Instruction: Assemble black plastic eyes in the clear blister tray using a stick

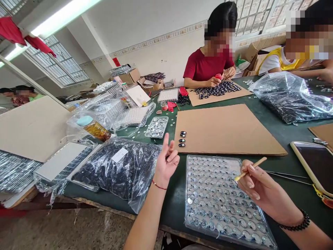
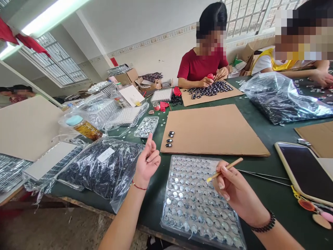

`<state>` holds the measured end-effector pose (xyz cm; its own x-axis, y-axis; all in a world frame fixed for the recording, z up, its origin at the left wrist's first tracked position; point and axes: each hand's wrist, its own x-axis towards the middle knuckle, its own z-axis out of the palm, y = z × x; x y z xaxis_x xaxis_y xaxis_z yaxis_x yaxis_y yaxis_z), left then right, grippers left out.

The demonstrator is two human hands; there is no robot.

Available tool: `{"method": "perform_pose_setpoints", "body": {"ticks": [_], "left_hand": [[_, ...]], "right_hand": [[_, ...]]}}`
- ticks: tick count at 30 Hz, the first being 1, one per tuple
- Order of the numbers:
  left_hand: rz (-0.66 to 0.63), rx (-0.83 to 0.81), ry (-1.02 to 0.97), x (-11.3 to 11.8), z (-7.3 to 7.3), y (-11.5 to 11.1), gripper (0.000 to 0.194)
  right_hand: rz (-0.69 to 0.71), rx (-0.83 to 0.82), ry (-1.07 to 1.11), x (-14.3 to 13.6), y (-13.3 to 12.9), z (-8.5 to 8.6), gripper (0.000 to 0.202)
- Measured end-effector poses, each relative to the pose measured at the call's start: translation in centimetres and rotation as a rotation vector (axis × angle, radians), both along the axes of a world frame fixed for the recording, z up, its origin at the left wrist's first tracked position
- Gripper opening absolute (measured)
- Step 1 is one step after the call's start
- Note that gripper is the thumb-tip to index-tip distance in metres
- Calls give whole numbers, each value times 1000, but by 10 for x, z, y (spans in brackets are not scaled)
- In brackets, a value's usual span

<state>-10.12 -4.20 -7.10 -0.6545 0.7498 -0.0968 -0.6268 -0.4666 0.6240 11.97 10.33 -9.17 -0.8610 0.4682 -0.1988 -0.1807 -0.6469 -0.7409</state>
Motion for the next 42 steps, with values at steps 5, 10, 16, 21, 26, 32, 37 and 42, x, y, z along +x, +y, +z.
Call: {"method": "perform_pose_setpoints", "body": {"ticks": [5, 10, 16, 21, 26, 32, 37, 42], "left_hand": [[-269, -432, 549, 40, -17, 14, 32], [-239, -562, 1185, 64, -19, 16, 35], [-194, -600, 1491, 66, -25, 17, 27], [-166, -641, 1625, 68, -28, 17, 29], [-185, -605, 1606, 70, -30, 17, 24], [-244, -733, 1437, 68, -24, 19, 28], [-301, -714, 1205, 64, -19, 21, 28], [-210, -604, 705, 55, -20, 19, 14]], "right_hand": [[-36, 245, -111, -8, -1, -7, 22], [-124, 825, -222, -12, -5, -13, 23], [-198, 1307, -254, -7, -10, -9, 22], [-126, 1386, -228, -6, -12, -10, 18], [-101, 1464, -194, -6, -11, -14, 15], [-61, 1563, -91, -5, -11, -12, 13], [-64, 1544, -100, -6, -11, -9, 16], [-204, 1459, -193, -2, -7, -9, 13]]}}
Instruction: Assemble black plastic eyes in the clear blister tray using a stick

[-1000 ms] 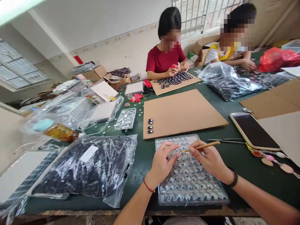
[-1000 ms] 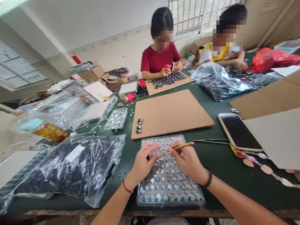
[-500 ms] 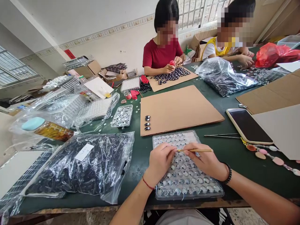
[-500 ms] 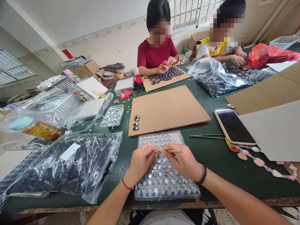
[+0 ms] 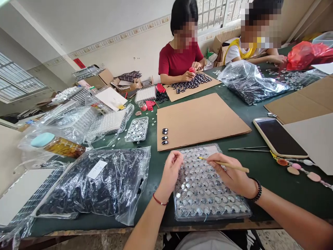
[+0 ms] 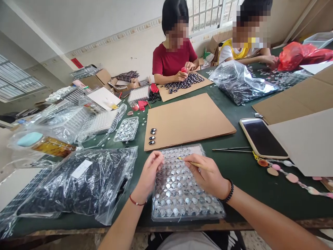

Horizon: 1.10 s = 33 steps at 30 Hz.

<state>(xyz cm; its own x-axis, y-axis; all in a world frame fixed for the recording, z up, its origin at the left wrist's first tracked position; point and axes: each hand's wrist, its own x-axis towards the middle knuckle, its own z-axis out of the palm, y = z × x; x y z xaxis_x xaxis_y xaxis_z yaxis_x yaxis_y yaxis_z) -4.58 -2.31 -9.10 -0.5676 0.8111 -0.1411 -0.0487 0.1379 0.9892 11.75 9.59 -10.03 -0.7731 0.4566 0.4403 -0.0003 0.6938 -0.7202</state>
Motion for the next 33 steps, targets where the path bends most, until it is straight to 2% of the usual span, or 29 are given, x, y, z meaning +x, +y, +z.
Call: {"method": "perform_pose_setpoints", "body": {"ticks": [2, 5, 12, 17, 20, 25, 33], "left_hand": [[29, 71, -241, -3, 0, -1, 8], [-16, 124, -435, -6, -1, -1, 17], [-86, 73, -480, -3, -1, 2, 30], [-20, 82, -527, -2, -4, 3, 29], [-8, 115, -521, -3, -6, 4, 35], [16, 86, -428, 0, -5, 5, 23], [-184, -72, -166, 12, 1, 4, 26]], "right_hand": [[-31, -37, 34, 2, 1, 0, 12], [-18, -60, 41, 2, 0, 0, 11], [-8, -36, 28, 2, 0, 0, 13], [-14, -33, 40, 5, 0, 1, 11], [9, -30, 35, 5, -1, 1, 11], [14, -16, 36, 3, 1, 3, 11], [46, -11, 68, 7, -2, 6, 9]]}}
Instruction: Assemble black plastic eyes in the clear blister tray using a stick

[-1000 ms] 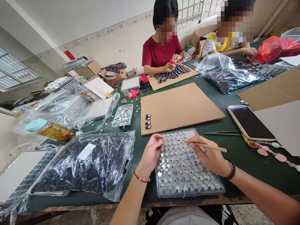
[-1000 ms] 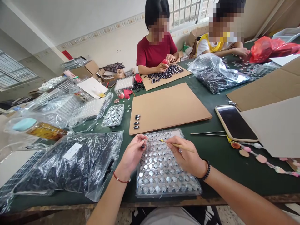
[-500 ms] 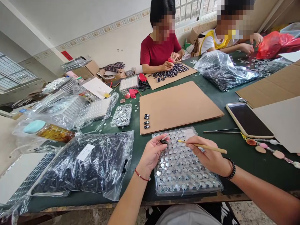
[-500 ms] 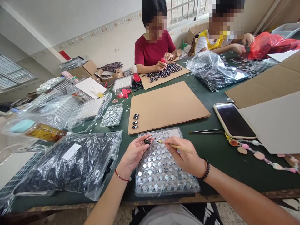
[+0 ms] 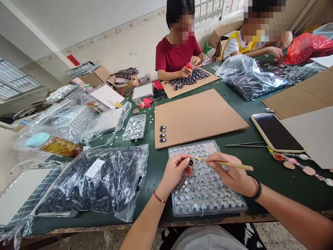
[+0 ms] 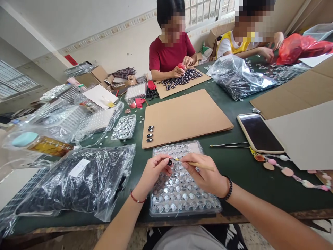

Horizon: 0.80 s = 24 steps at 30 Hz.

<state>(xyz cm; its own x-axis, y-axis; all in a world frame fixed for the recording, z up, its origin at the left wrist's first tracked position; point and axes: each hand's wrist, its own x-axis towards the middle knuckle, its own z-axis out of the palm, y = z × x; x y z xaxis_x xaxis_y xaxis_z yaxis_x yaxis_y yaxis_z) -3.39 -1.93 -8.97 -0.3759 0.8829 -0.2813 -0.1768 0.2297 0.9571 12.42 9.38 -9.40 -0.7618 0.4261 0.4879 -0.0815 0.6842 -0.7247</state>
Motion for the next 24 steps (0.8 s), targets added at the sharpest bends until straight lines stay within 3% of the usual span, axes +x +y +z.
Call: {"method": "perform_pose_setpoints", "body": {"ticks": [11, 24], "left_hand": [[-100, -96, 388, 7, -8, 0, 24], [-134, -64, 427, 7, -11, -1, 26]], "right_hand": [[63, 11, 38, -1, -3, -3, 9], [127, 131, -33, -6, -6, -7, 11]]}}
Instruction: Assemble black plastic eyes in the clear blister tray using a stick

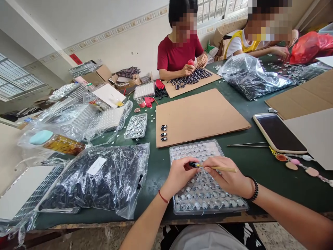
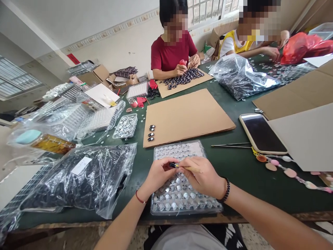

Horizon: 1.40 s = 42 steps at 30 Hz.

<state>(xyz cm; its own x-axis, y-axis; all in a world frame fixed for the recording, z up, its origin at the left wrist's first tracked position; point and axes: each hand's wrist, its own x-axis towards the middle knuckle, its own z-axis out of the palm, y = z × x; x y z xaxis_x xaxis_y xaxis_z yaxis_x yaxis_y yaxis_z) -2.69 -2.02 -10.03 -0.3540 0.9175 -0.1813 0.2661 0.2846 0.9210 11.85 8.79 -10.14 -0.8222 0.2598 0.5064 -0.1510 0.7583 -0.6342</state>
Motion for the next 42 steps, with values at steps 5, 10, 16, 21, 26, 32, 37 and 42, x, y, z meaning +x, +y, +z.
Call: {"method": "perform_pose_setpoints", "body": {"ticks": [5, 10, 16, 21, 26, 32, 37, 42], "left_hand": [[-2, 3, 10, 1, 1, 0, 26], [0, 1, -30, 0, 3, 1, 26], [7, -5, -17, 1, 1, 1, 24], [33, -42, 3, 1, -4, 2, 23], [61, -14, 29, 1, -8, 4, 21], [98, 4, 91, 5, -8, 6, 19], [114, -24, 34, 3, -5, 7, 21], [83, -26, -147, -3, -5, 6, 28]], "right_hand": [[-7, 31, -32, 1, 0, 0, 12], [-2, 16, -42, -1, 0, -2, 12], [13, 92, -64, -2, -2, -3, 12], [13, 199, -74, -6, -5, -4, 15], [6, 171, -112, -9, -6, -4, 19], [-71, 30, -197, -13, -8, -3, 20], [-30, -464, -267, -16, 4, 5, 20], [130, -1267, -127, -10, 26, 15, 22]]}}
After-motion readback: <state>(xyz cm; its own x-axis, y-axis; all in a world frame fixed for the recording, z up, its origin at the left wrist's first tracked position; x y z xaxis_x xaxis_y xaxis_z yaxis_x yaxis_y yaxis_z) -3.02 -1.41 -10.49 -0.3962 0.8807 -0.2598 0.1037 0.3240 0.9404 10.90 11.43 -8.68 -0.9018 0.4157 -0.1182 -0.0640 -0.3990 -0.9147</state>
